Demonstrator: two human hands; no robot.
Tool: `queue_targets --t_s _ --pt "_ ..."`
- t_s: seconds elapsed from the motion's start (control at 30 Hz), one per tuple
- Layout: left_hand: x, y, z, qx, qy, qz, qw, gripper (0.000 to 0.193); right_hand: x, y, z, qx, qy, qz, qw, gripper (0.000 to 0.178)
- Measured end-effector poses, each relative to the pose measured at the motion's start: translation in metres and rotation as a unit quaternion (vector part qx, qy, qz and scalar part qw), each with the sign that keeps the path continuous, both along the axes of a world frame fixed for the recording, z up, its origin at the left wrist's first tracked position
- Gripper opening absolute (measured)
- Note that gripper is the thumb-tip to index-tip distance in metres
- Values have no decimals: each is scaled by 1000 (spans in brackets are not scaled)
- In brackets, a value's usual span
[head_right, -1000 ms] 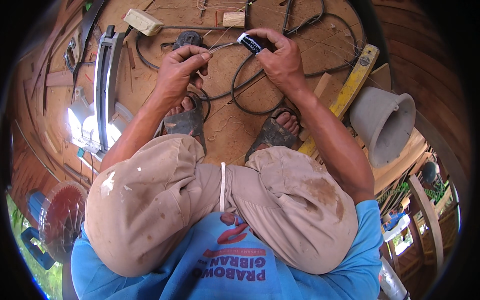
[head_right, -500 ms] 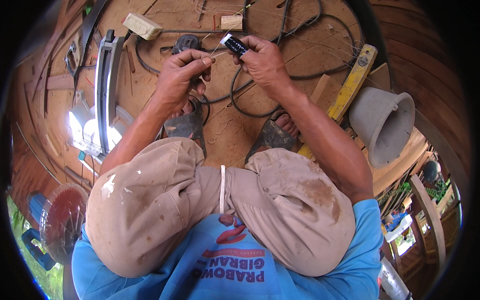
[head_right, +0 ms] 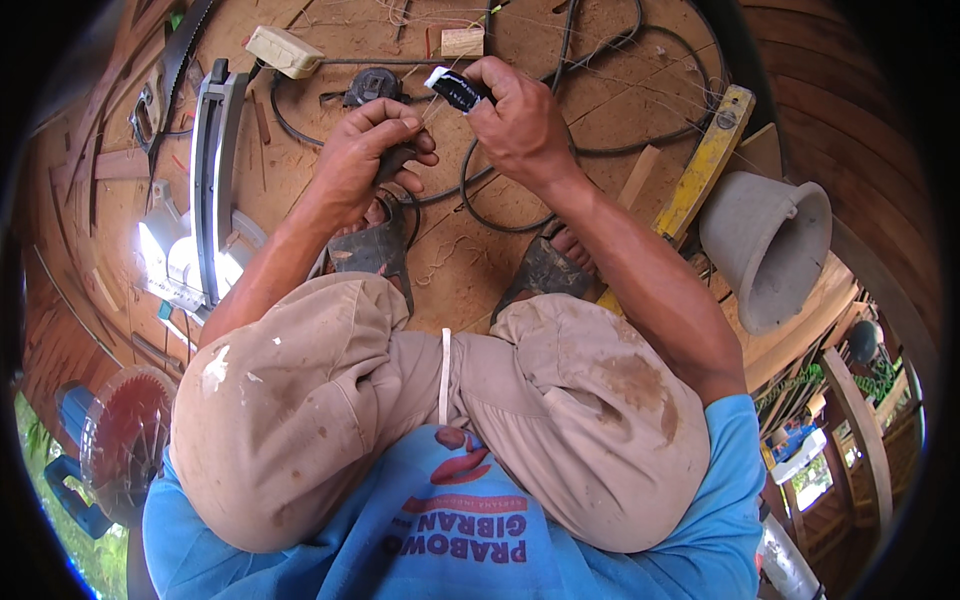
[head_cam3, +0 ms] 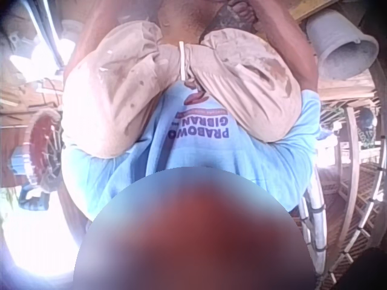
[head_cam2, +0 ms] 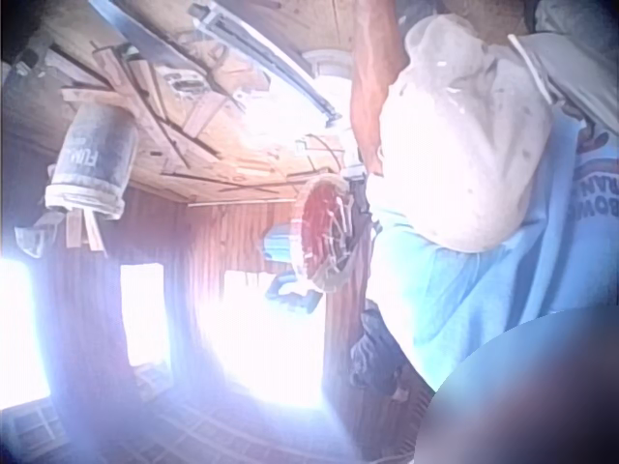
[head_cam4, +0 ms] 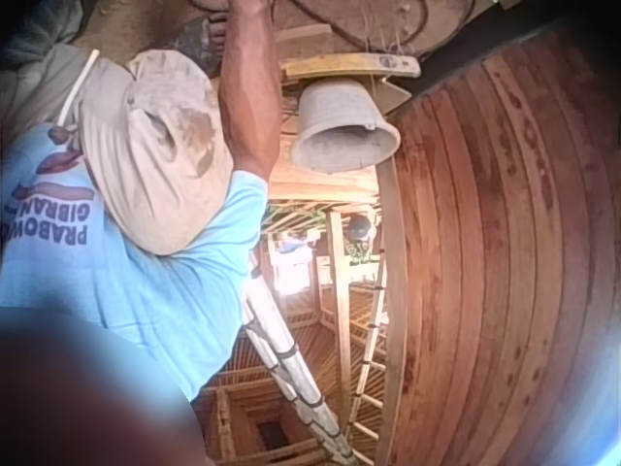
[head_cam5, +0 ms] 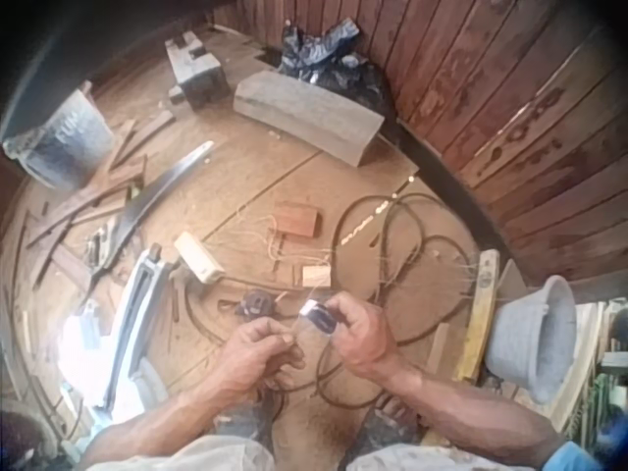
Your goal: The person strips insulation from a wire, twists the exposed strands, and wraps the connection with electrical tape. The person uses pliers to strip the wire and then applies tape by hand.
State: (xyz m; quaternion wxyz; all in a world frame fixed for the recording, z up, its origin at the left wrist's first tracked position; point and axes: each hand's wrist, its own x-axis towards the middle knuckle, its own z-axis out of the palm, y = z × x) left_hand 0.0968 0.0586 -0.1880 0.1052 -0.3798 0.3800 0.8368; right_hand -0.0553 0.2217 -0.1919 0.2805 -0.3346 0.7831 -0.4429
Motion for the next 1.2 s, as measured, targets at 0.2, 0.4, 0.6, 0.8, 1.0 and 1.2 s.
queue_targets --t_s 0.2,0.4,0.6,0.8,1.0,1.2 --pt "6 -6 4 10 11 -42 999 12 3 -4 -8 -17 27 -22 999 19" --pt "2 -1 6 128 102 73 984 13 23 -13 -21 -20 -12 -56 998 19" --pt "-7 5 1 78 91 159 980 23 31 -17 -23 -1 -142 -139 980 18" --pt "-10 3 -8 71 97 165 979 28 48 -20 -23 -14 -266 -198 943 18" --pt "-12 3 -7 74 76 181 978 20 52 -19 -22 -12 -260 -201 944 17" --pt "-16 10 -5 22 28 191 981 18 51 -15 -18 -54 -98 -138 984 13"
